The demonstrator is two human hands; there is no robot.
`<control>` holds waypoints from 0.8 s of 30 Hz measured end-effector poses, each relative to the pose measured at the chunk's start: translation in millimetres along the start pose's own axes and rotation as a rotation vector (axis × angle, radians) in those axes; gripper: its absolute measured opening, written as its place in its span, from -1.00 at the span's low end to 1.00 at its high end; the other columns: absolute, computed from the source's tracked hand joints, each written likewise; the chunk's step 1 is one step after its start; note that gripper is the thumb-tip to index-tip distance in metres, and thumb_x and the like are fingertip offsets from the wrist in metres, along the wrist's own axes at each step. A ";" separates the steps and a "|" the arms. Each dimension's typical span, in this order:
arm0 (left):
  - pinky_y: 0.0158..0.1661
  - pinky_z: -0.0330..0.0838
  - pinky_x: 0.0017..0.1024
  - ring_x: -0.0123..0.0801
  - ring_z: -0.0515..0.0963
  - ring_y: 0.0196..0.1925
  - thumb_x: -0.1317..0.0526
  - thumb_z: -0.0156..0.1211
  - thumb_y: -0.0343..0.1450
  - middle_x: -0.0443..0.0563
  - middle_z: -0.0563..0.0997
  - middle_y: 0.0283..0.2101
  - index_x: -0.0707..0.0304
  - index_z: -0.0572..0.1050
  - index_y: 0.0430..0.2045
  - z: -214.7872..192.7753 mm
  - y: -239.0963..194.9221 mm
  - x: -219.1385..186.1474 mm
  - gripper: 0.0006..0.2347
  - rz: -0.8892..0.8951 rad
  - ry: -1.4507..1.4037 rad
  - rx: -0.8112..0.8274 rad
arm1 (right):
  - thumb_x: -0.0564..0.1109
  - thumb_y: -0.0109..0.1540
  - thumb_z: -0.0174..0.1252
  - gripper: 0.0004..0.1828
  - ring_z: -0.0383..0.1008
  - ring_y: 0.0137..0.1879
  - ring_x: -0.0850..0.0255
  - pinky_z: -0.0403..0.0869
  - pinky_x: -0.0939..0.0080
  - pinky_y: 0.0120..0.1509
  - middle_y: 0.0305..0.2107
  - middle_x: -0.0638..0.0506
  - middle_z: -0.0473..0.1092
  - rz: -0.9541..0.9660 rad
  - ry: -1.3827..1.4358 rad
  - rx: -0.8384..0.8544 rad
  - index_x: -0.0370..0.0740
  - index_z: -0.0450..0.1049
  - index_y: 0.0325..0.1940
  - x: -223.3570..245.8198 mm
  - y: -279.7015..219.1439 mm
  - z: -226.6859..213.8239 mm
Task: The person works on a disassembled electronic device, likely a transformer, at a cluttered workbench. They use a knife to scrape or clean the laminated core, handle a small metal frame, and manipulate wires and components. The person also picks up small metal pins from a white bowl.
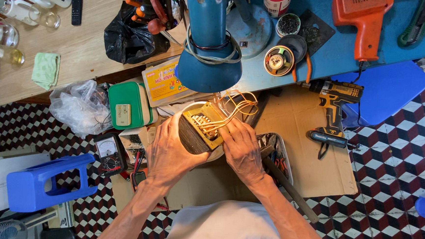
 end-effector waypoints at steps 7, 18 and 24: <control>0.10 0.41 -0.11 -0.02 0.45 0.22 0.01 0.55 0.00 0.19 0.42 0.19 0.32 0.23 0.25 -1.0 -5.8 7.0 -0.09 0.057 -0.038 -0.061 | -0.34 0.10 0.26 -0.50 0.37 0.29 -0.10 0.34 -0.12 0.39 0.08 -0.18 0.39 -0.026 -0.010 -0.041 -0.35 0.43 0.14 7.8 1.6 3.5; 0.07 0.44 -0.11 -0.02 0.48 0.21 -0.01 0.57 -0.01 0.20 0.43 0.19 0.30 0.22 0.26 -2.8 -10.9 15.7 -0.07 0.040 -0.043 -0.084 | -0.34 0.12 0.26 -0.50 0.40 0.25 -0.08 0.37 -0.06 0.34 0.10 -0.19 0.39 -0.006 -0.040 -0.033 -0.36 0.42 0.15 16.8 3.6 6.0; 0.09 0.44 -0.12 -0.05 0.49 0.21 0.02 0.54 0.01 0.18 0.45 0.16 0.26 0.12 0.37 -5.9 -14.2 18.3 -0.01 0.053 -0.098 -0.088 | -0.35 0.11 0.24 -0.52 0.38 0.25 -0.11 0.35 -0.13 0.35 0.06 -0.23 0.38 -0.043 -0.057 -0.001 -0.36 0.43 0.13 21.6 5.4 3.8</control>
Point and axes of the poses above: each hand's wrist, its own y-axis towards the middle knuckle, its own z-axis out of the palm, x = y × z, the point moved 5 cm from there along y, towards the middle knuckle
